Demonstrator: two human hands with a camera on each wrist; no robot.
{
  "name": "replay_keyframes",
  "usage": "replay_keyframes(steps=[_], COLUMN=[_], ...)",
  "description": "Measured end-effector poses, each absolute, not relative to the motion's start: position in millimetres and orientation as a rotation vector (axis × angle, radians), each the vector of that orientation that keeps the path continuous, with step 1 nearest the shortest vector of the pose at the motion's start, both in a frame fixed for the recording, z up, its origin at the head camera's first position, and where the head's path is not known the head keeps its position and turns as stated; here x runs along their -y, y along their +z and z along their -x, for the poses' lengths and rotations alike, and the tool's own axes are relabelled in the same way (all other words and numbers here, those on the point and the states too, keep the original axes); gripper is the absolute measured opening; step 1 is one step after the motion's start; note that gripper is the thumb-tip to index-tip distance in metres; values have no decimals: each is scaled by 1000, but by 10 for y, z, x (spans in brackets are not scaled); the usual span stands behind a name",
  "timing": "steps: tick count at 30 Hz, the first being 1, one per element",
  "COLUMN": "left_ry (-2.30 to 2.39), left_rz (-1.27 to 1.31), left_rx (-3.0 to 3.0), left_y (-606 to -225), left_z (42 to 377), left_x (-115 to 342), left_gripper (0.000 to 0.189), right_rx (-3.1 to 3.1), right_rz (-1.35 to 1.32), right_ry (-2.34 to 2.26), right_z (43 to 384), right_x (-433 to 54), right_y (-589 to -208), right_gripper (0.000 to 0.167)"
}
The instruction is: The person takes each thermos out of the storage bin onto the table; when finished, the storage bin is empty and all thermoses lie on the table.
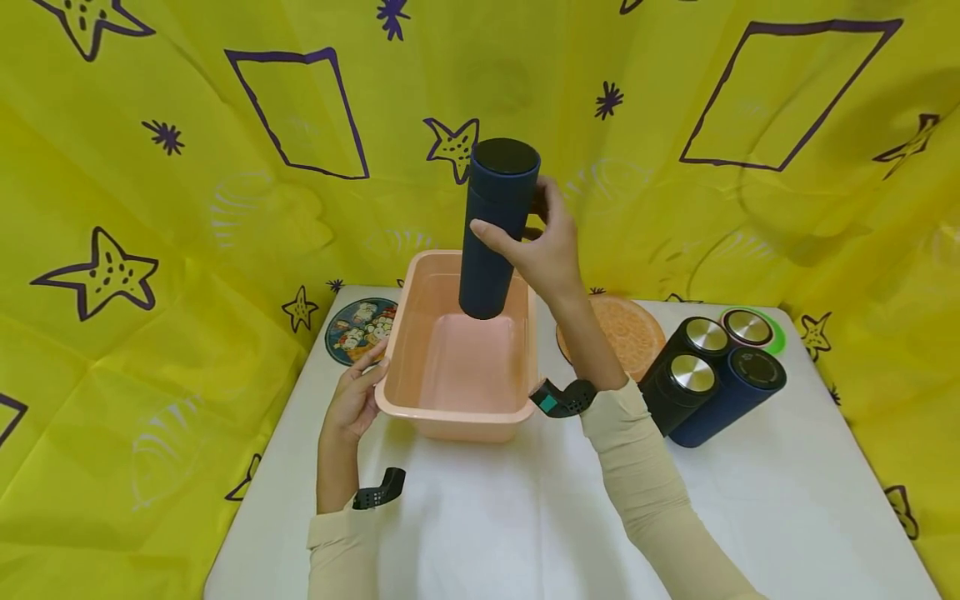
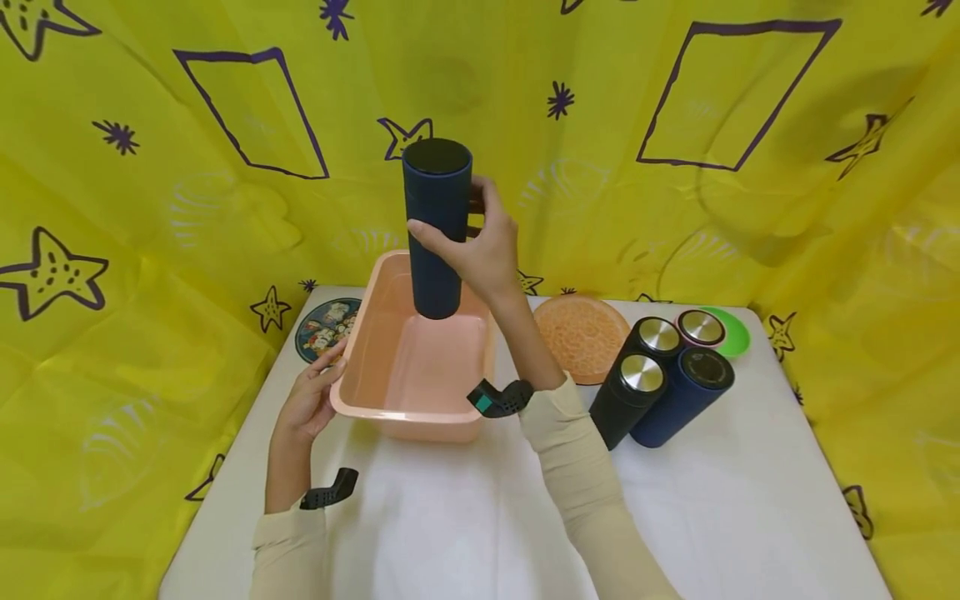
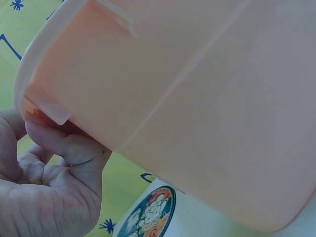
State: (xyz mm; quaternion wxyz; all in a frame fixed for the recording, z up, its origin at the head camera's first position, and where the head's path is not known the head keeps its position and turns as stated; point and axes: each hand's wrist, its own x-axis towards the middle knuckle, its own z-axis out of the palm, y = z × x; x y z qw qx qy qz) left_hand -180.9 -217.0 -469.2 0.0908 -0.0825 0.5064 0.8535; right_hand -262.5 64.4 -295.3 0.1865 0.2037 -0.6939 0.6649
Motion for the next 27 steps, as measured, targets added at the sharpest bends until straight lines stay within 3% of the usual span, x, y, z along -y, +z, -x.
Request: replay_keyframes(steps=[17, 27], left_ry=[2493, 2505], left_rz=[257, 234], left_rx=[-1547, -1556], left_y=[-4694, -4675], left_z=[1823, 1815], left_x=[2172, 2167], left_gripper=[55, 56], right_rx=[1837, 1708], right_rz=[-508, -676], right_ry=[1812, 1860], right_z=[1870, 1513], right_x=[-1406, -1761], right_y=[-2846, -2968], right_gripper=[67, 69])
